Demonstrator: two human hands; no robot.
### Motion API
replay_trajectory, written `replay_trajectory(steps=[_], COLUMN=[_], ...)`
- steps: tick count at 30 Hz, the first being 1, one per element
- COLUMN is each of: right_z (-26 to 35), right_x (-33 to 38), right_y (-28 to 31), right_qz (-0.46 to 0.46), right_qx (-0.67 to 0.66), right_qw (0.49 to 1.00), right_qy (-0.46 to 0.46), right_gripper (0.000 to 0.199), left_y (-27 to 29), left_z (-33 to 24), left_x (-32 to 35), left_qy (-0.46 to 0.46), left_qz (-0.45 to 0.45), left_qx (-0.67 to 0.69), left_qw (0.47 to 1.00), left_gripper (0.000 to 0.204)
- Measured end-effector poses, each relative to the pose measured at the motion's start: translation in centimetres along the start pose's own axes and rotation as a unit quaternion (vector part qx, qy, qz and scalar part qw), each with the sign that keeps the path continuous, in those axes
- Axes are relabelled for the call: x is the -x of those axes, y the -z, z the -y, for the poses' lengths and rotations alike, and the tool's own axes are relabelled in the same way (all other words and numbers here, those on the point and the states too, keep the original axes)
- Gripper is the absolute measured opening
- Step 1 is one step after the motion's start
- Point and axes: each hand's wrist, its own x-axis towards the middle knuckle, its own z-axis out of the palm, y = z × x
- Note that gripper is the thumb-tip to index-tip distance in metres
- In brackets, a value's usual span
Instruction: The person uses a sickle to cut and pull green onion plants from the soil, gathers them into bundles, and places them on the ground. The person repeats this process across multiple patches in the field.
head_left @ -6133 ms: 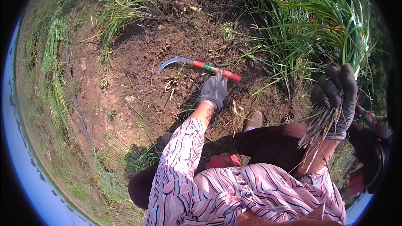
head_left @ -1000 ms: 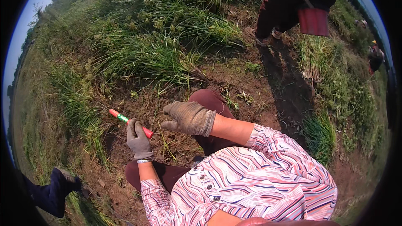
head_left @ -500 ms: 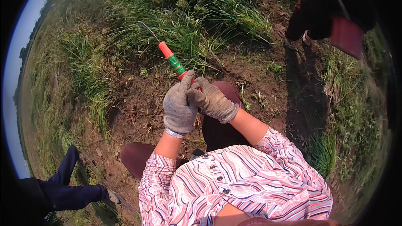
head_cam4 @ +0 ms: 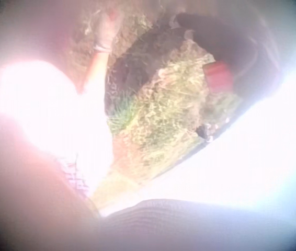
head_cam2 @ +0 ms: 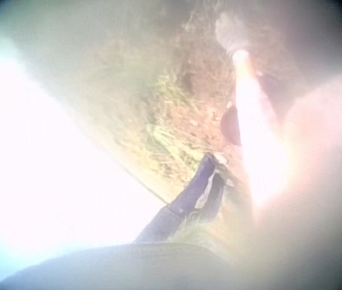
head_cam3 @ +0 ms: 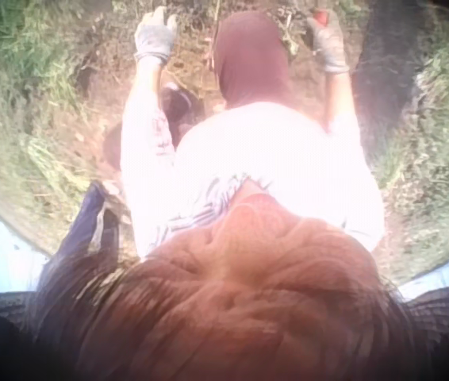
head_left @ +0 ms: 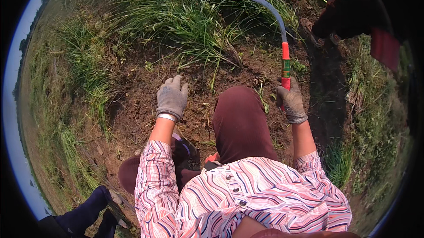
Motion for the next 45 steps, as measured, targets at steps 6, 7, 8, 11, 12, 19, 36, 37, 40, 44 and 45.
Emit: replay_trajectory(steps=[6,7,8,11,12,19,36,37,40,44,45], right_z=[-10.8,-12.0,-13.1,-12.9,-13.2,-14.7,-13.0,-13.5,-14.5,-12.9,-12.4], right_x=[-9.0,-10.8,-12.2,-14.5,-15.3,-16.9,-14.7,-14.6,-14.2,-15.3,-15.0], right_y=[-1.3,-1.5,-1.3,-4.2,-4.8,-7.3,-8.0,-8.3,-8.4,-9.1,-8.9], right_qz=[-0.050,-0.042,-0.034,0.025,0.055,0.107,0.098,0.093,0.079,0.094,0.091], right_qx=[0.342,0.353,0.364,0.366,0.385,0.388,0.392,0.386,0.374,0.359,0.351], right_qw=[0.938,0.933,0.927,0.919,0.914,0.899,0.895,0.900,0.909,0.911,0.913], right_qy=[-0.041,-0.060,-0.080,-0.144,-0.112,-0.172,-0.192,-0.178,-0.167,-0.180,-0.184], right_gripper=[0.039,0.042,0.044,0.043,0.042,0.042,0.041,0.041,0.039,0.034,0.033], left_y=[-8.7,-9.4,-10.9,-15.5,-16.8,-22.2,-23.3,-22.3,-27.1,-25.4,-22.9], left_z=[-1.2,-2.0,-2.3,-1.3,-0.9,1.5,-12.0,-10.9,-7.8,-6.3,-7.6], left_x=[-3.1,-4.4,-5.4,-8.4,-9.8,-19.0,-39.1,-38.7,-38.8,-38.2,-37.4], left_qy=[-0.099,-0.103,-0.133,-0.192,-0.213,-0.312,-0.374,-0.366,-0.372,-0.426,-0.434], left_qz=[0.064,0.114,0.099,0.086,0.085,0.099,0.205,0.208,0.165,0.150,0.191], left_qx=[-0.075,-0.070,-0.083,-0.142,-0.163,-0.195,-0.254,-0.220,-0.181,-0.228,-0.229], left_qw=[0.990,0.986,0.983,0.967,0.960,0.924,0.868,0.880,0.895,0.862,0.850], left_gripper=[0.074,0.080,0.078,0.068,0.065,0.071,0.069,0.069,0.066,0.040,0.037])
